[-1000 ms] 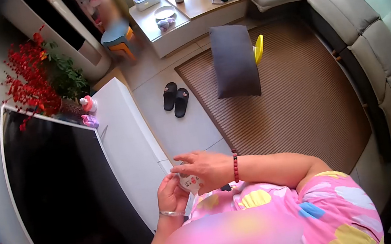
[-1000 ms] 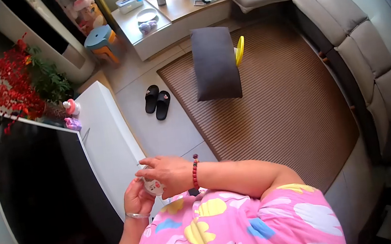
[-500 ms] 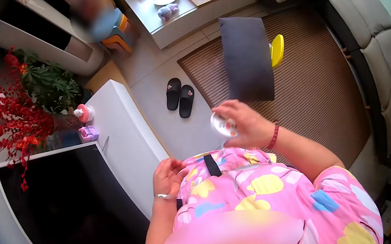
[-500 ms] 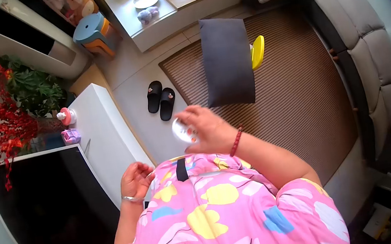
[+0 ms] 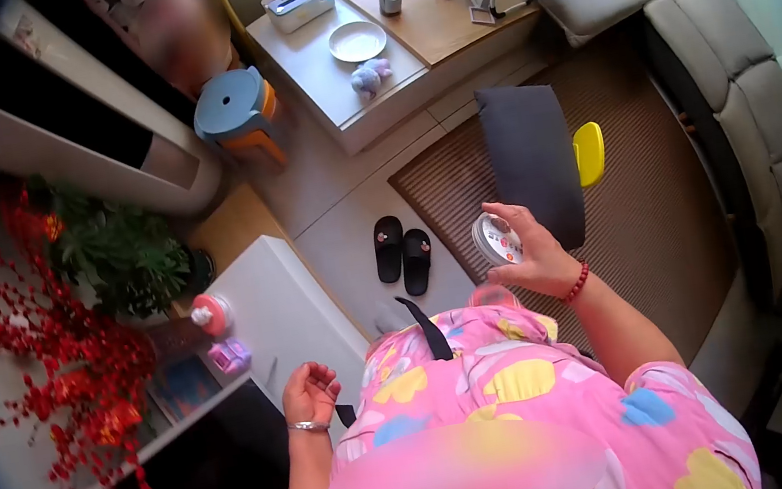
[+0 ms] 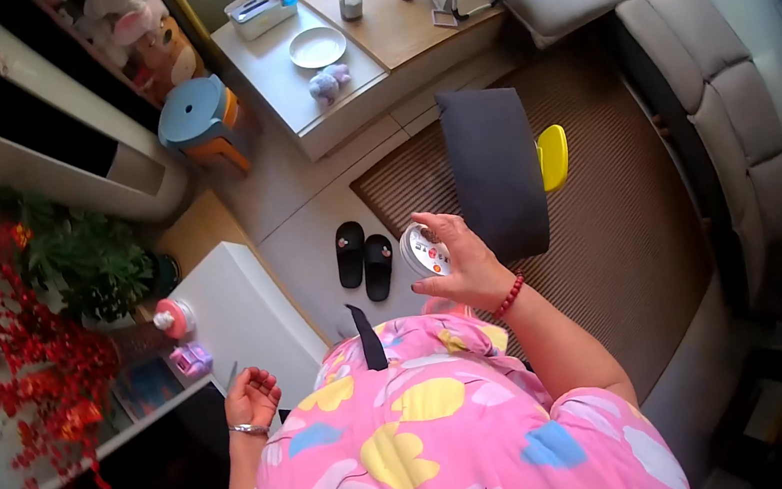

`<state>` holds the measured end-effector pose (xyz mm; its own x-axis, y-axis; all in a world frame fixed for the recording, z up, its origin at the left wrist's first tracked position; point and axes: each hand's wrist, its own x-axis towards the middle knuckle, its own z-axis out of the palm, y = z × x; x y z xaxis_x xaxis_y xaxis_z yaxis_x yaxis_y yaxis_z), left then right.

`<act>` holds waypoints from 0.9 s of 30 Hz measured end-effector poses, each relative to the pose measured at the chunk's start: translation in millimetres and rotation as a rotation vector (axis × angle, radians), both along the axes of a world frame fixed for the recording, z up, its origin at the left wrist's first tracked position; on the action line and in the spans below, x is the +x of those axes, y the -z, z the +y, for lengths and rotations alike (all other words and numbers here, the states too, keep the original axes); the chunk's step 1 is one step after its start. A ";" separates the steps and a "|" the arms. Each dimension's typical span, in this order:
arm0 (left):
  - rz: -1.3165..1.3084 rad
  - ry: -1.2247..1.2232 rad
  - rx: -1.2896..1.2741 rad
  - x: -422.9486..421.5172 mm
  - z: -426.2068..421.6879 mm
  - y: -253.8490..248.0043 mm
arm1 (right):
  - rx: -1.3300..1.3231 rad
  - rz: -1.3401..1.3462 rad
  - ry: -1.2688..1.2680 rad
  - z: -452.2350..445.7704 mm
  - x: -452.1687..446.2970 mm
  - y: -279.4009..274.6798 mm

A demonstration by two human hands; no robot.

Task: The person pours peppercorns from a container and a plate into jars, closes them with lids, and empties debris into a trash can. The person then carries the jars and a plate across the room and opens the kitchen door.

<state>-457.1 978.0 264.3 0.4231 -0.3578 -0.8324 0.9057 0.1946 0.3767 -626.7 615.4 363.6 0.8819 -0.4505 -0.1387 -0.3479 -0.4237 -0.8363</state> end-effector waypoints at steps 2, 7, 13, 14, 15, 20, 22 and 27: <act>-0.029 0.044 0.025 36.3 -3.9 4.1 | -0.001 0.014 0.040 2.9 10.2 -4.3; -0.071 0.091 -0.029 98.3 -51.6 -3.6 | -0.022 0.048 0.206 -22.3 24.0 -8.4; -0.089 0.178 -0.104 133.7 -118.0 -9.3 | 0.012 -0.002 0.347 -64.9 53.8 -1.3; -0.096 0.182 -0.107 140.3 -131.0 -8.7 | -0.031 0.001 0.353 -76.8 62.6 -3.6; -0.102 0.190 -0.103 146.2 -143.7 -6.9 | -0.073 0.005 0.360 -91.4 71.9 -4.1; -0.090 0.152 -0.023 172.2 -215.2 2.1 | -0.124 -0.039 0.334 -200.0 118.1 9.7; -0.068 0.123 0.026 173.2 -239.4 -0.3 | -0.065 -0.010 0.309 -237.0 139.9 13.9; -0.022 0.009 0.045 177.4 -298.3 -4.2 | -0.148 -0.078 0.146 -330.5 209.8 20.2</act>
<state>-279.8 679.8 268.5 0.4380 -0.3238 -0.8386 0.8989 0.1686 0.4044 -416.9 284.9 343.4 0.8110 -0.5850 0.0042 -0.3517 -0.4933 -0.7956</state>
